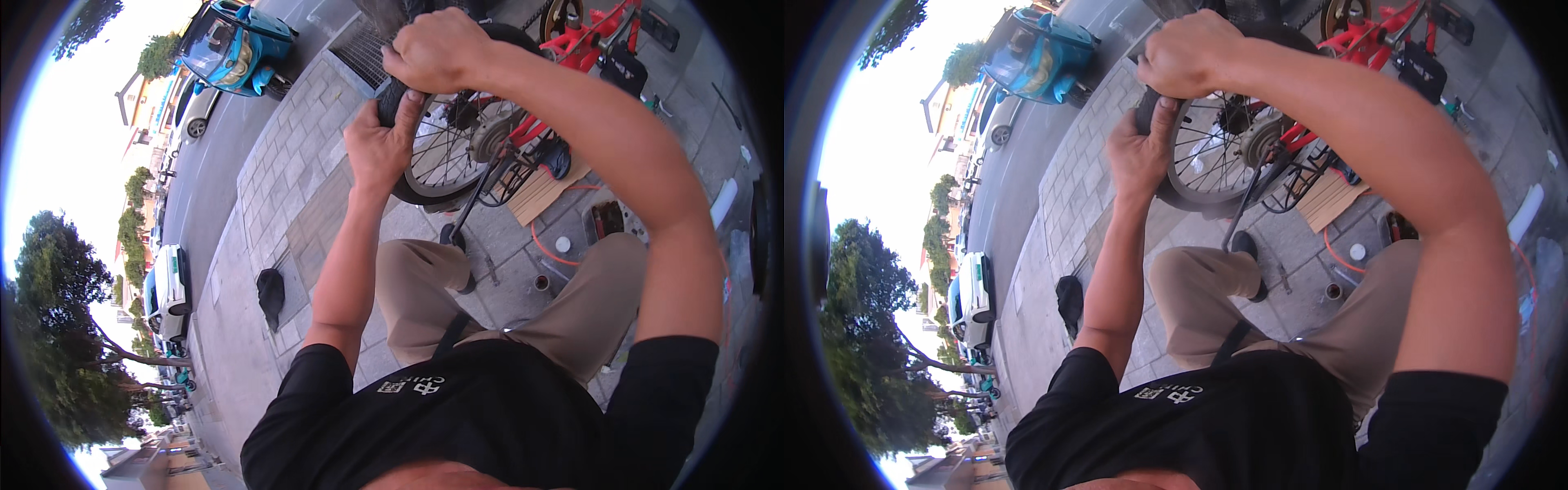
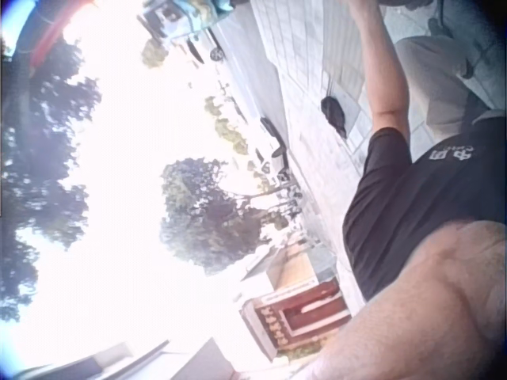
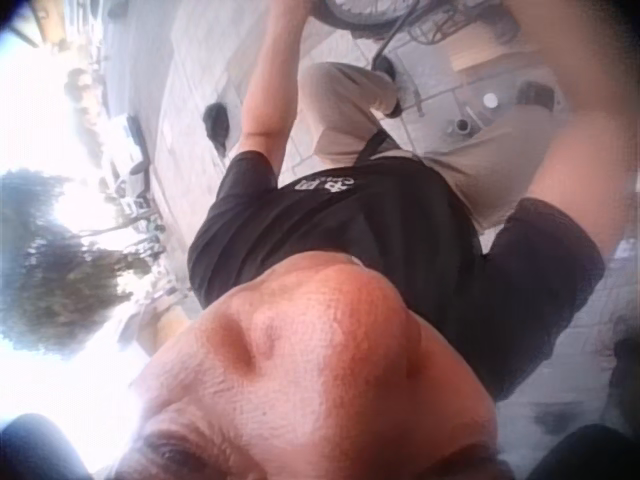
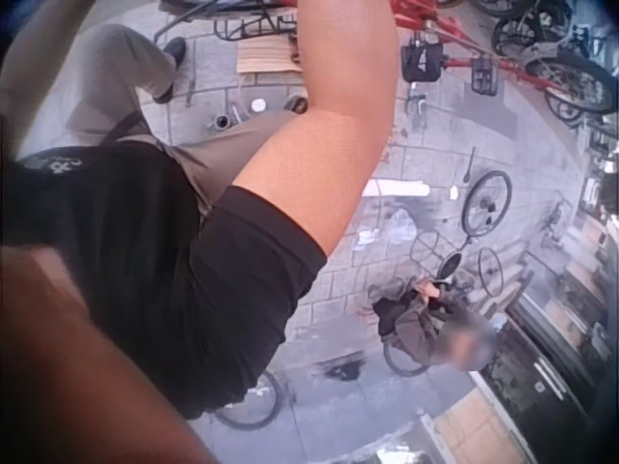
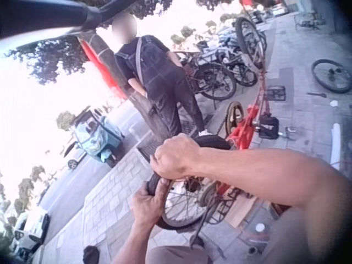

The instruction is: The person is sitting on a sidewalk repairing a bicycle tire. They remove the old tire from the rim, insert a new inner tube, and then mount the tire back onto the rim. Finally, they use a pump to inflate the tire.

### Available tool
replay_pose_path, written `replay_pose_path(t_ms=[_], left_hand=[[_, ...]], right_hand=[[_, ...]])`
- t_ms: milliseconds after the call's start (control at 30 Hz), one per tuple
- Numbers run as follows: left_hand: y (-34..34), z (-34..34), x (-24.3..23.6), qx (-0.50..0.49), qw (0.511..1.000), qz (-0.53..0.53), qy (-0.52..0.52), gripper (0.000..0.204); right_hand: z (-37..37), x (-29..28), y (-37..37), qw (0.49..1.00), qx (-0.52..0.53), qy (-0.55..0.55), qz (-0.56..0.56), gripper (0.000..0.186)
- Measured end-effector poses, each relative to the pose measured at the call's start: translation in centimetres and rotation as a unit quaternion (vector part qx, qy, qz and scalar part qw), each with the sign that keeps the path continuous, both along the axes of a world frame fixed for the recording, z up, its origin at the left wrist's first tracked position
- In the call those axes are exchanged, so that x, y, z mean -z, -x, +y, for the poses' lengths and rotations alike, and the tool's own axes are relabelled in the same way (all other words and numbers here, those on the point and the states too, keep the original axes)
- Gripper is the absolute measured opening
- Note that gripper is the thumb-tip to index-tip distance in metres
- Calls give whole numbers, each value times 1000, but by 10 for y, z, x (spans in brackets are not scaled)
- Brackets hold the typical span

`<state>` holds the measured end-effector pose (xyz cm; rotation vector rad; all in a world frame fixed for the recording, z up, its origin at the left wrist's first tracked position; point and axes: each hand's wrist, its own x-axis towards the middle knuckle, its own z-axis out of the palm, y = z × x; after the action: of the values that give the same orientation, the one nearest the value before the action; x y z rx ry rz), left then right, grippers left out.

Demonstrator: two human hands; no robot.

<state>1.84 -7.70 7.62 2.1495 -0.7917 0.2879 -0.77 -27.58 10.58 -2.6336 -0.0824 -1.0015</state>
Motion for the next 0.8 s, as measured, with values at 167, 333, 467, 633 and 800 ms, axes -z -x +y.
replay_pose_path(t_ms=[167,333,467,633,800], left_hand=[[-8,-1,1,6,999,-43,2,64],[-8,-4,-6,37,999,-24,4,61],[-15,-4,-5,42,999,-9,-6,60],[-1,5,-7,33,999,-35,-5,61],[-7,8,4,42,999,-31,9,52]], right_hand=[[-5,28,8,965,-55,-24,-257,28],[-3,36,1,931,-21,9,-363,23],[-5,27,2,975,15,5,-222,36],[10,12,4,996,43,-6,-84,44],[4,7,7,999,-14,7,-52,42]])
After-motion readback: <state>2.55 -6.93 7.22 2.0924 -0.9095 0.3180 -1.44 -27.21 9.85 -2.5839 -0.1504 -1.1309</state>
